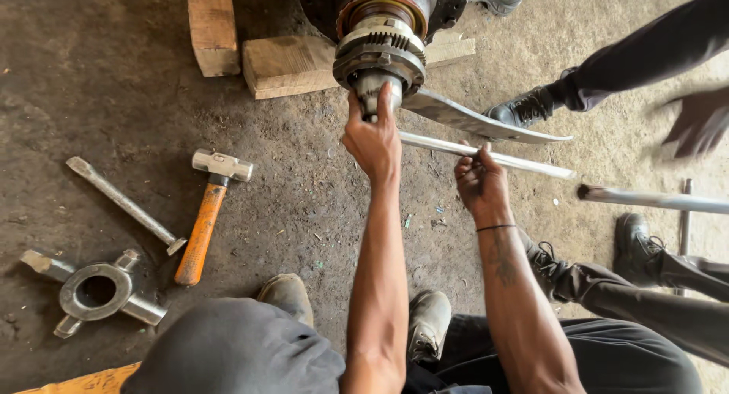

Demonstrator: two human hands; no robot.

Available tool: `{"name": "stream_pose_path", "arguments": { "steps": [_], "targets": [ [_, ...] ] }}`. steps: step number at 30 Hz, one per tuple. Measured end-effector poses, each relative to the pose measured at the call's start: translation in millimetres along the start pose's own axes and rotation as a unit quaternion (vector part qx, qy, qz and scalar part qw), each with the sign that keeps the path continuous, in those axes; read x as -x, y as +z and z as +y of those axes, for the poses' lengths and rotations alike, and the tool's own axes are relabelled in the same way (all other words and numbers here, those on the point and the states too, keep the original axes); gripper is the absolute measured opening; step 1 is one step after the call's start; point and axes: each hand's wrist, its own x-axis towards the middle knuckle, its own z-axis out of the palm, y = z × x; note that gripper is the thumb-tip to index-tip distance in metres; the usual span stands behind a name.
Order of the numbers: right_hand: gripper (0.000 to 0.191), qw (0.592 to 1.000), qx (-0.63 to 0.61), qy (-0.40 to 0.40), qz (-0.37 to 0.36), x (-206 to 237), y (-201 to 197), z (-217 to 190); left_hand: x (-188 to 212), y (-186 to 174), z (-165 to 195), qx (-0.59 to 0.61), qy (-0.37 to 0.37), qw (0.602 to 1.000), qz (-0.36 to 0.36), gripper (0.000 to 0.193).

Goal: The person uses a metal bar to apply leverage to a mechanical component, likely a differential or axle assembly, while another person assists by holding the bar. The person adjusts their grip and position repeatedly to work on the component.

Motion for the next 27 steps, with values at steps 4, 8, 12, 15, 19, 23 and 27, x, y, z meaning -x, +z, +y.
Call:
{"name": "stream_pose_path", "arguments": {
  "steps": [4,8,12,15,19,23,27],
  "targets": [
    [0.023,0.987,0.108,-0.094,-0.08,35.7,20.1,-16.0,14.2,-9.1,-4.3,0.05,-0.119,0.992,0.007,0.069],
    [0.017,0.923,0.232,-0.251,-0.178,73.2,68.3,-37.9,4.6,-16.3,-5.2,0.197,-0.282,0.938,-0.04,0.068],
    [0.018,0.809,0.362,-0.392,-0.247,97.8,124.2,-53.6,-16.2,-10.0,-4.5,0.331,-0.364,0.866,-0.086,0.072],
    [0.022,0.737,0.467,-0.414,-0.258,100.8,161.5,-53.6,-33.2,-3.3,-6.4,0.32,-0.428,0.839,-0.102,0.074],
    [0.022,0.767,0.449,-0.398,-0.227,98.3,183.1,-55.1,-33.3,6.3,-8.6,0.357,-0.438,0.822,-0.064,0.066],
    [0.025,0.851,0.348,-0.334,-0.207,97.4,163.0,-51.9,-29.6,11.0,-10.1,0.322,-0.383,0.865,-0.051,0.074],
    [0.029,0.874,0.313,-0.323,-0.186,90.7,139.7,-46.1,-29.7,8.4,-13.1,0.327,-0.364,0.87,-0.064,0.077]
  ]
}}
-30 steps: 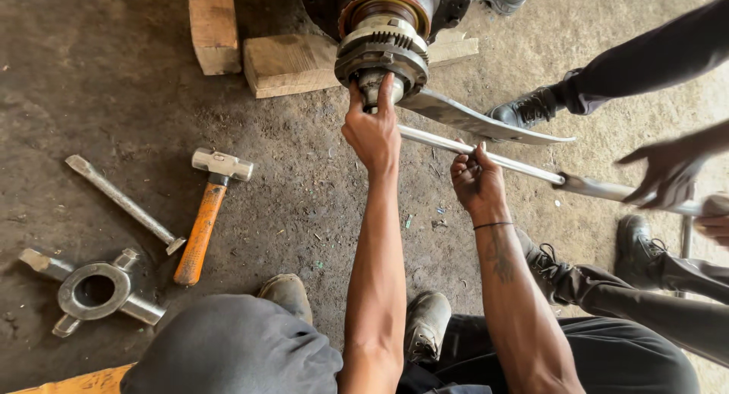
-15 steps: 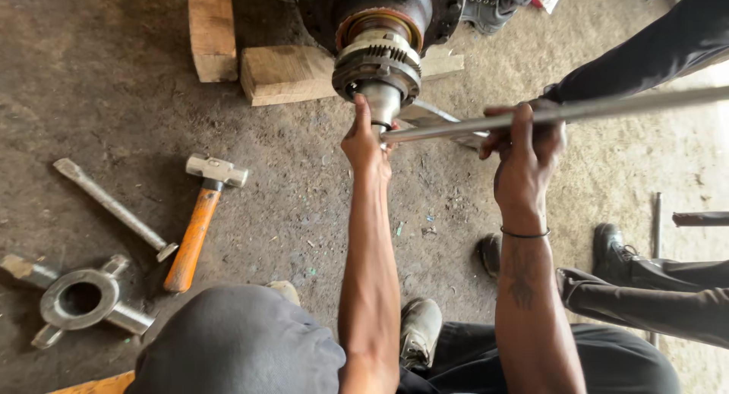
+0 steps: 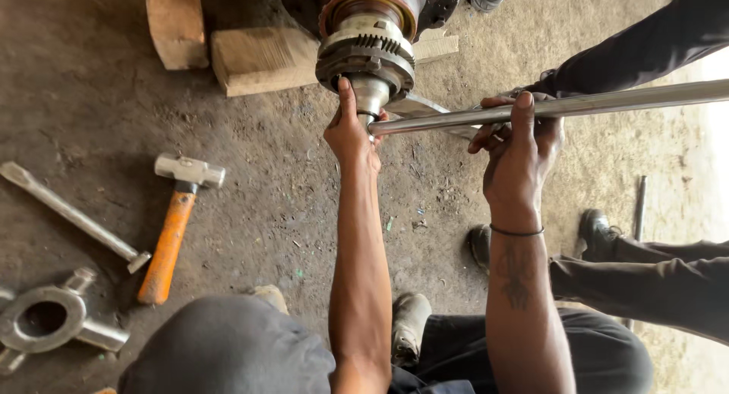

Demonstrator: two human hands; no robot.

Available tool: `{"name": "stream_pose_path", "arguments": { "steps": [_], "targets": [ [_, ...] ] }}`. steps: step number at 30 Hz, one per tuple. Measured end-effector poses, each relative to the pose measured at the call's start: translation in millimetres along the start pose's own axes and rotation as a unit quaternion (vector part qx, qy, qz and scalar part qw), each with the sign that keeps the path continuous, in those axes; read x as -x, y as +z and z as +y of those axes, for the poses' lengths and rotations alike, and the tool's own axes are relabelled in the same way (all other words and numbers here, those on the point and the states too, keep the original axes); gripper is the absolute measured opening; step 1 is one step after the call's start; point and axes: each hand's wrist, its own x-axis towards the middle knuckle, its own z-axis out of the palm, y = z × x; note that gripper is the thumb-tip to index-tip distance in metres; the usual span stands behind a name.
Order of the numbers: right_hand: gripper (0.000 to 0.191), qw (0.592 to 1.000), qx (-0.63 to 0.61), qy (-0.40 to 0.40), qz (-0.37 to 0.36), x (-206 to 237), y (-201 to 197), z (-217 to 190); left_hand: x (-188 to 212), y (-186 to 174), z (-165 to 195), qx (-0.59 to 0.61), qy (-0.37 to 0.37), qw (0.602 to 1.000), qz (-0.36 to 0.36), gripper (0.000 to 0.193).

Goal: The person uses a metal bar to apply leverage to a mechanical component, likely a differential or axle assembly, while another person assists by holding the bar. The person adjusts their grip and position repeatedly to work on the component.

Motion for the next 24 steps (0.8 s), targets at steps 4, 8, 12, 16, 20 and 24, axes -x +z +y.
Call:
{"name": "stream_pose_path", "arguments": {
  "steps": [4,8,12,16,20,24],
  "targets": [
    [0.03,1.0,-0.001,0.021,0.004,1.8,-1.3,2.2,1.3,-1.5,-0.6,0.006,0.014,1.0,-0.008,0.08],
    [0.034,1.0,0.002,0.016,0.008,1.1,4.4,-1.0,0.8,1.4,-1.8,0.013,0.025,1.0,-0.002,0.08],
    [0.038,1.0,-0.007,0.018,0.003,0.1,3.7,0.9,0.6,1.0,-4.7,0.011,0.034,0.999,0.0,0.078],
    [0.039,1.0,0.004,0.009,-0.009,-1.3,-1.2,4.6,-1.0,-0.3,-6.9,0.003,0.035,0.999,0.002,0.079],
    [0.041,1.0,0.014,0.013,-0.006,-2.7,-3.2,5.5,-2.2,0.3,-8.3,0.01,0.029,1.0,0.004,0.078],
    [0.046,1.0,0.019,0.021,0.002,-4.0,-3.6,7.3,-2.9,-0.1,-8.4,0.005,0.03,1.0,0.005,0.078]
  ]
}}
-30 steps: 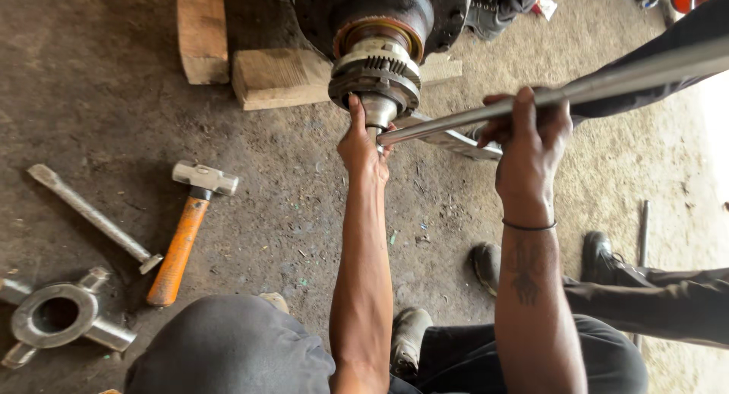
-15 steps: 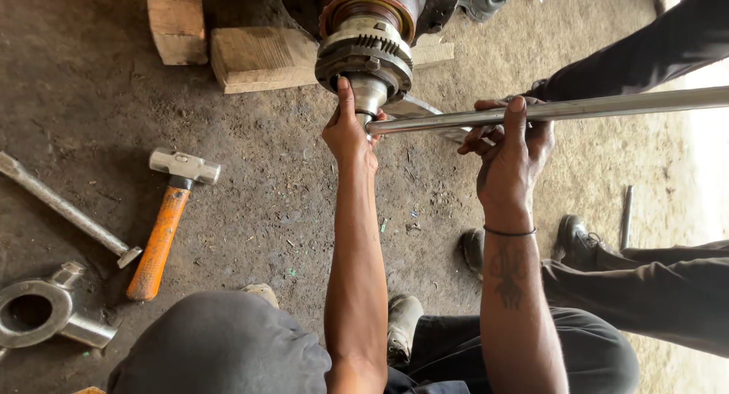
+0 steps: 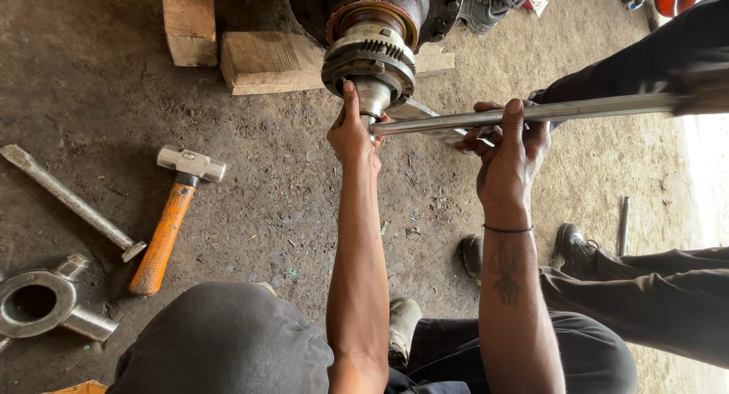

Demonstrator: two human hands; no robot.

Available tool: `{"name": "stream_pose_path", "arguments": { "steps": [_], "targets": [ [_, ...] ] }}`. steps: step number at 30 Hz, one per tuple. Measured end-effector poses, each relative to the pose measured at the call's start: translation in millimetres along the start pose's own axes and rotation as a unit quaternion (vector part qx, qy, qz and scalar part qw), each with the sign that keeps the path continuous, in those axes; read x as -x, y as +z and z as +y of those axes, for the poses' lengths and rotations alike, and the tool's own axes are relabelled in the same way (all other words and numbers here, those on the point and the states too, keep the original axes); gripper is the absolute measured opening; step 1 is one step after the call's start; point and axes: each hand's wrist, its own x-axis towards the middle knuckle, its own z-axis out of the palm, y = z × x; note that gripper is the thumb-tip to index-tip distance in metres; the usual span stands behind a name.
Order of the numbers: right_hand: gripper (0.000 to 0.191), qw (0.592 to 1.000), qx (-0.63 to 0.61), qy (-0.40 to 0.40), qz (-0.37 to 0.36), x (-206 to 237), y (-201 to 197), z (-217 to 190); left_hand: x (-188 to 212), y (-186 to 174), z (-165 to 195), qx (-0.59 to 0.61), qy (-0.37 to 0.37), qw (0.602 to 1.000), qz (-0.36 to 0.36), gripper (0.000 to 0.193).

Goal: The person uses a metal bar to apply leverage to a mechanical component, likely a differential or axle assembly, while another person assists by holding the bar. The person adjusts their grip and position repeatedly to work on the component.

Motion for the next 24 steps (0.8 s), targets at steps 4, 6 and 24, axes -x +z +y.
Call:
{"name": "stream_pose_path", "arguments": {
  "steps": [4,6,24],
  "targets": [
    [0.05,1.0,-0.004,0.002,-0.002,-0.9,-2.0,3.3,-0.1,-0.1,-0.7,0.0,-0.001,1.0,-0.003,0.079],
    [0.051,1.0,-0.007,0.003,-0.004,-1.4,-2.8,4.7,0.5,0.4,-0.8,0.002,0.008,1.0,-0.005,0.078],
    [0.043,0.998,-0.034,0.039,0.033,4.5,-18.2,31.0,6.1,1.6,4.9,-0.039,0.047,0.998,0.002,0.075]
  ]
}}
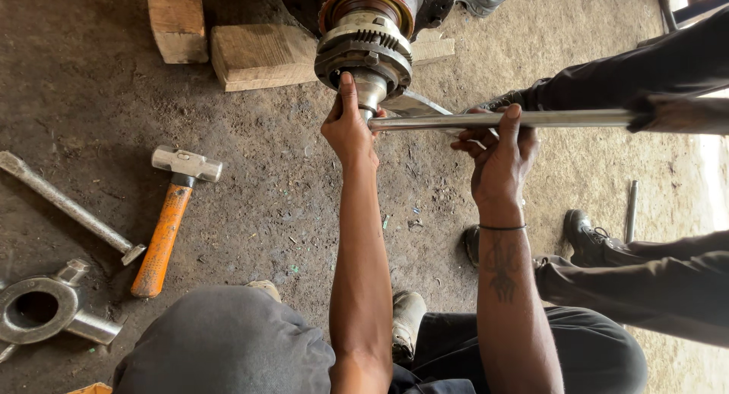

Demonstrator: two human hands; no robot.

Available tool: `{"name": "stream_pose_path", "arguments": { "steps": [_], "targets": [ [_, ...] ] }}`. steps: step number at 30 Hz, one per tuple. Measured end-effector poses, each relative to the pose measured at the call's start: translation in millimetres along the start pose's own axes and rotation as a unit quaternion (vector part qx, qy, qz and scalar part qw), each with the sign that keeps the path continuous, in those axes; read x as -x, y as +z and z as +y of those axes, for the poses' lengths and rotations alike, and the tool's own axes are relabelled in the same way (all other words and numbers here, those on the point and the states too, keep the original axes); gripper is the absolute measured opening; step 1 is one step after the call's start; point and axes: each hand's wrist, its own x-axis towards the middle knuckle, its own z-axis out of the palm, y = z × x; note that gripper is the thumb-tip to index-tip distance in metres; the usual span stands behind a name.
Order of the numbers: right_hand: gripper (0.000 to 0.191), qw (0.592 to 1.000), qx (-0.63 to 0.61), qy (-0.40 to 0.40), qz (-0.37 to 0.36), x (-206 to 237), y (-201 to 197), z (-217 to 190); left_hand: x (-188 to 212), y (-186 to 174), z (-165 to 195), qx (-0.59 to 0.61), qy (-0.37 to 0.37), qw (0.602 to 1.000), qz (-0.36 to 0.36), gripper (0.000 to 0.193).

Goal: The person uses a metal bar to apply leverage to a mechanical component, likely a differential or axle assembly, while another person assists by holding the bar. The person adjusts their grip and position repeatedly to work on the component.

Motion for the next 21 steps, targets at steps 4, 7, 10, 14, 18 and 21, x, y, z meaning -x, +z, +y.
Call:
{"name": "stream_pose_path", "arguments": {
  "steps": [4,7,10,14,18,21],
  "targets": [
    [0.047,0.998,-0.01,0.057,0.03,3.1,-13.4,15.2,-0.7,4.5,-1.7,-0.014,0.018,0.999,0.029,0.076],
    [0.048,0.991,-0.02,0.114,0.059,4.2,-23.8,30.8,-0.1,5.2,-3.6,-0.056,0.068,0.996,0.022,0.076],
    [0.047,0.985,-0.042,0.157,0.058,4.6,-33.4,49.9,3.7,5.1,-1.5,-0.122,0.099,0.987,0.022,0.074],
    [0.052,0.962,-0.071,0.25,0.081,2.2,-45.1,80.6,13.6,5.6,3.8,-0.217,0.144,0.965,0.038,0.073],
    [0.057,0.934,-0.106,0.328,0.089,2.5,-52.5,116.3,18.8,4.6,4.0,-0.317,0.207,0.925,0.044,0.069],
    [0.061,0.923,-0.148,0.349,0.06,9.1,-53.1,137.9,18.2,0.0,2.6,-0.314,0.32,0.893,0.037,0.069]
  ]
}}
